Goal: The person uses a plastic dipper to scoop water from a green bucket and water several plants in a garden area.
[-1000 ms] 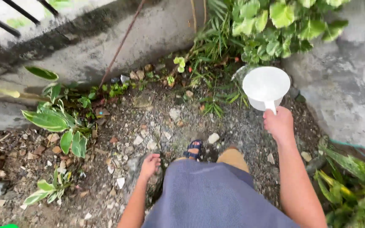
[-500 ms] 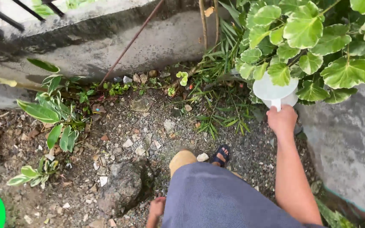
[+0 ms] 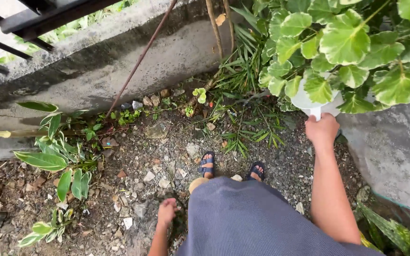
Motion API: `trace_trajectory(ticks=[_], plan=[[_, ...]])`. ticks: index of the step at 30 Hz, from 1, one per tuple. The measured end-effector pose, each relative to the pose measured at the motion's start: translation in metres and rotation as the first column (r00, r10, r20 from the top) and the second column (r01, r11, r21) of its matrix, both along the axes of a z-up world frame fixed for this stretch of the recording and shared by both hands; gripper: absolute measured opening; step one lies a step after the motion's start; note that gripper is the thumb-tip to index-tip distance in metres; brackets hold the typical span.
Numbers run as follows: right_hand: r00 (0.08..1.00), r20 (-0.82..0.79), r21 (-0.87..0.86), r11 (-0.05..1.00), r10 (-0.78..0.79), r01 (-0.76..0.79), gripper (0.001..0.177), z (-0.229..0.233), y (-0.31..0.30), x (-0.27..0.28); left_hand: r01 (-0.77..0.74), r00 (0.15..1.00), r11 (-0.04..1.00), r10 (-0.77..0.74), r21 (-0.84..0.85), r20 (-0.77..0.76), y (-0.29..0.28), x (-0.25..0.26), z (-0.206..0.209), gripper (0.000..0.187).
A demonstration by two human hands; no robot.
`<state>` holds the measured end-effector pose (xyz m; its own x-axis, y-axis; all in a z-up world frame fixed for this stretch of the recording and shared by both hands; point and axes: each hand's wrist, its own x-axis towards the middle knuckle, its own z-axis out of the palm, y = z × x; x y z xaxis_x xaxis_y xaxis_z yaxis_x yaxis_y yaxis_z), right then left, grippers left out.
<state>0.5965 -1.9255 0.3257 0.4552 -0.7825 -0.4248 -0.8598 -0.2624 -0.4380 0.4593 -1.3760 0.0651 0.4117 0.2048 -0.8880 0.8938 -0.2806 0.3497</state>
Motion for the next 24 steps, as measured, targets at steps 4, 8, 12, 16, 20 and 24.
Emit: trace_trajectory(ticks=[4,8,12,16,20,24], plan=[[0.999,0.029,-0.051,0.998,-0.028,0.030,0.052,-0.007,0.009,0.006,-0.036,0.997,0.999,0.036,-0.004,0.065,0.022,0.042,-0.005,0.027],[0.995,-0.008,-0.025,0.994,-0.104,0.104,0.049,-0.016,0.017,0.018,0.056,0.998,0.996,-0.055,-0.068,0.018,0.020,0.062,0.008,0.028],[0.990,-0.005,-0.042,0.989,-0.142,0.142,0.041,-0.027,0.015,0.024,-0.057,0.998,0.980,0.062,-0.189,0.020,0.020,0.054,-0.027,0.025],[0.989,0.034,-0.051,0.988,-0.146,0.147,0.016,-0.034,0.019,0.027,-0.086,0.996,0.979,0.079,-0.187,-0.041,0.020,0.044,-0.023,0.028],[0.985,-0.025,-0.064,0.983,-0.172,0.170,0.047,-0.038,0.020,0.031,-0.021,0.998,0.989,0.011,-0.145,-0.070,0.021,0.035,-0.028,0.026],[0.988,-0.017,-0.093,0.984,-0.156,0.154,0.042,-0.047,0.016,0.036,-0.084,0.994,0.982,0.072,-0.171,-0.077,0.017,0.037,-0.029,0.036]])
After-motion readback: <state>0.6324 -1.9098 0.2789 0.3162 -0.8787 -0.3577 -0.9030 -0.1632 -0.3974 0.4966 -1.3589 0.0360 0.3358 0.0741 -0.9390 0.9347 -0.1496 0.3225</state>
